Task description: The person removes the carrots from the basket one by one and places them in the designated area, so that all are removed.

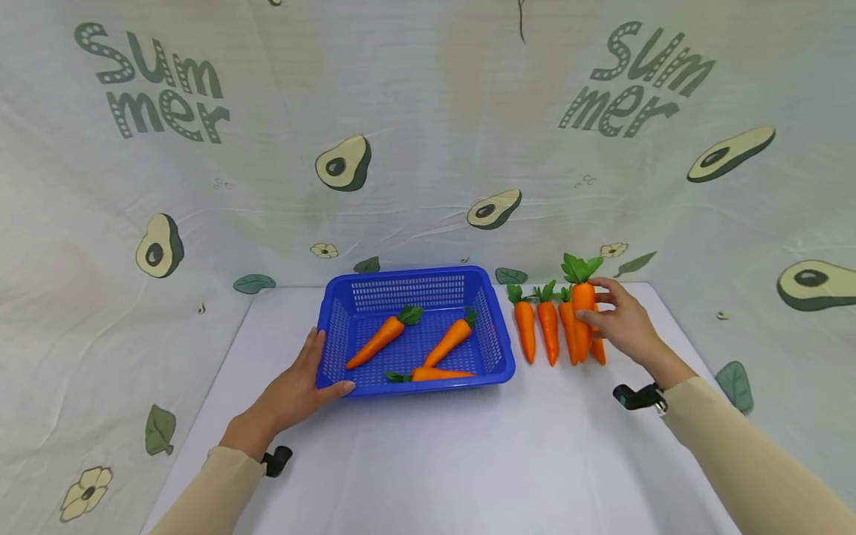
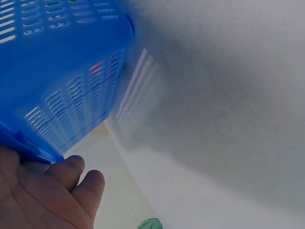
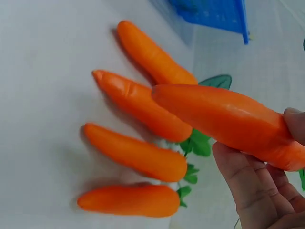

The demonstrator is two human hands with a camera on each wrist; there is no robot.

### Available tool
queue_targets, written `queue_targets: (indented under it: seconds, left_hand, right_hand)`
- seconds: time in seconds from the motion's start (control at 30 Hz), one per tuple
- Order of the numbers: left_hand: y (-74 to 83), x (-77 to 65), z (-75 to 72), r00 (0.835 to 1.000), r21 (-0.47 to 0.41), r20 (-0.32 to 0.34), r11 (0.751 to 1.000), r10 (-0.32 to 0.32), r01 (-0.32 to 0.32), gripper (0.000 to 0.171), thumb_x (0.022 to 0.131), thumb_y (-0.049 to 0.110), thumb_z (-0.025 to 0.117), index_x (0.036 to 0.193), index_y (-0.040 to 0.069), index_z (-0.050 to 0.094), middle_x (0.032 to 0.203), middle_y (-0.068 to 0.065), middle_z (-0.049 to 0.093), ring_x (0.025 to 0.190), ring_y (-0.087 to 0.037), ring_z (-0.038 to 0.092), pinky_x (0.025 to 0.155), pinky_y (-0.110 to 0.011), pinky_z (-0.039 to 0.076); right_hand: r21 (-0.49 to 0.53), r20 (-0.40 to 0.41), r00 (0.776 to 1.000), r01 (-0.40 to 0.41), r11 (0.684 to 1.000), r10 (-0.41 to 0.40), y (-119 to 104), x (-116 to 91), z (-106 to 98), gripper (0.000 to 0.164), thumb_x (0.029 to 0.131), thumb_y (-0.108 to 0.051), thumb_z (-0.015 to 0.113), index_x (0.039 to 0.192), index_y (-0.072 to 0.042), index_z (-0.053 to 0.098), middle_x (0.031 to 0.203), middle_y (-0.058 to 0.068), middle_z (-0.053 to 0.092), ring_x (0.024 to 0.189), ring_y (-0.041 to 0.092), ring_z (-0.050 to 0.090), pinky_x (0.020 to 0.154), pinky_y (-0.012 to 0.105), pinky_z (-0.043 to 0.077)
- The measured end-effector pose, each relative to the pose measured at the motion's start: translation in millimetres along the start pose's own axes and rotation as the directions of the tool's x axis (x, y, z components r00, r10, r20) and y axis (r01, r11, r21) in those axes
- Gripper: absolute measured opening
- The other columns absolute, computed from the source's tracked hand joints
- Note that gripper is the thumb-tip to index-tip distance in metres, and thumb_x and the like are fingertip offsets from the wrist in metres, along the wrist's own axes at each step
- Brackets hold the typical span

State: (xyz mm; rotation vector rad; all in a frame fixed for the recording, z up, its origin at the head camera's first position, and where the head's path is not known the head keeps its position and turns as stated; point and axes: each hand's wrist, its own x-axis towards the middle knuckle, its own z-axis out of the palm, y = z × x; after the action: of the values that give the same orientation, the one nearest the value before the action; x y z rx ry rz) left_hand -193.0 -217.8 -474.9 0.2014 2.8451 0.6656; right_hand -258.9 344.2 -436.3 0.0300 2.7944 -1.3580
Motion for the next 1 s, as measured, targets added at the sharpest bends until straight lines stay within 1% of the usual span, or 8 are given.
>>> queue_targets:
  seconds: [0.1,0.2,0.37,0.53,0.67,0.77,0.87,1.0]
  left_hand:
    - [-2.2,0.1,0.8,1.0,0.026,-0.013,1.0,0.015,-0.014,0.123,0.074,0.085,0.049,0.157,0.018,-0.012,0.165,-0.006,-0.014,0.148,-0.045,0.016,0.109,-0.064,0.032]
    - [-3.5,0.4,1.0,0.999,0.067,-0.035,0.997,0.035,-0.033,0.123,0.074,0.087,0.047,0.157,0.016,-0.01,0.165,-0.009,-0.01,0.149,-0.043,0.013,0.111,-0.064,0.029]
    - [-3.5,0.4,-0.1,0.998,0.106,-0.046,0.993,0.048,-0.043,0.124,0.074,0.087,0.046,0.157,0.014,-0.009,0.165,-0.012,-0.007,0.15,-0.042,0.011,0.112,-0.064,0.025]
    - [-2.9,1.2,0.0,0.998,0.114,-0.04,0.992,0.05,-0.045,0.124,0.074,0.087,0.045,0.157,0.014,-0.009,0.165,-0.011,-0.008,0.15,-0.042,0.011,0.113,-0.064,0.024]
    - [-2.2,2.2,0.2,0.998,0.115,-0.041,0.992,0.054,-0.049,0.124,0.074,0.088,0.045,0.157,0.014,-0.01,0.165,-0.012,-0.008,0.149,-0.043,0.012,0.113,-0.064,0.024]
    - [-0.9,2.0,-0.2,0.998,0.106,-0.036,0.993,0.049,-0.045,0.124,0.074,0.087,0.045,0.157,0.014,-0.01,0.165,-0.012,-0.009,0.149,-0.044,0.013,0.112,-0.064,0.025]
    - [-0.2,1.2,-0.9,0.999,0.093,-0.028,0.995,0.042,-0.039,0.124,0.075,0.087,0.045,0.157,0.013,-0.01,0.165,-0.012,-0.01,0.148,-0.046,0.014,0.111,-0.065,0.026]
    - [-1.7,-0.5,-1.5,0.999,0.083,-0.025,0.996,0.04,-0.038,0.124,0.075,0.087,0.045,0.157,0.012,-0.01,0.165,-0.012,-0.01,0.147,-0.047,0.014,0.111,-0.065,0.027]
  right_hand:
    - [-0.014,0.013,0.999,-0.03,0.999,0.03,8,-3,-2,0.077,0.093,-0.028,0.068,0.154,-0.014,0.023,0.145,0.031,0.038,0.108,0.046,0.061,0.073,0.046,0.061]
    - [-0.034,0.035,0.997,-0.062,0.998,0.063,17,-6,0,0.078,0.093,-0.026,0.067,0.154,-0.014,0.022,0.145,0.031,0.037,0.107,0.045,0.061,0.074,0.046,0.06]
    - [-0.057,0.069,0.994,-0.076,0.995,0.08,26,-17,16,0.076,0.092,-0.028,0.068,0.153,-0.013,0.025,0.144,0.031,0.038,0.103,0.041,0.063,0.073,0.043,0.061]
    - [-0.009,0.113,0.99,-0.086,0.996,0.087,29,-29,35,0.075,0.089,-0.026,0.072,0.15,-0.011,0.029,0.14,0.029,0.041,0.1,0.036,0.064,0.067,0.038,0.062]
    - [-0.005,0.122,0.986,-0.11,0.994,0.11,30,-34,41,0.076,0.088,-0.027,0.072,0.15,-0.011,0.03,0.138,0.028,0.043,0.096,0.033,0.065,0.066,0.037,0.062]
    - [-0.033,0.109,0.987,-0.119,0.992,0.122,35,-34,36,0.076,0.09,-0.027,0.07,0.151,-0.01,0.028,0.14,0.03,0.04,0.099,0.036,0.064,0.067,0.037,0.062]
    - [-0.089,0.074,0.988,-0.126,0.988,0.133,43,-30,23,0.076,0.092,-0.026,0.068,0.152,-0.009,0.026,0.142,0.032,0.038,0.104,0.039,0.063,0.068,0.037,0.062]
    - [-0.188,0.015,0.991,-0.128,0.974,0.133,56,-19,3,0.075,0.094,-0.026,0.065,0.153,-0.008,0.024,0.14,0.033,0.04,0.098,0.037,0.064,0.069,0.037,0.061]
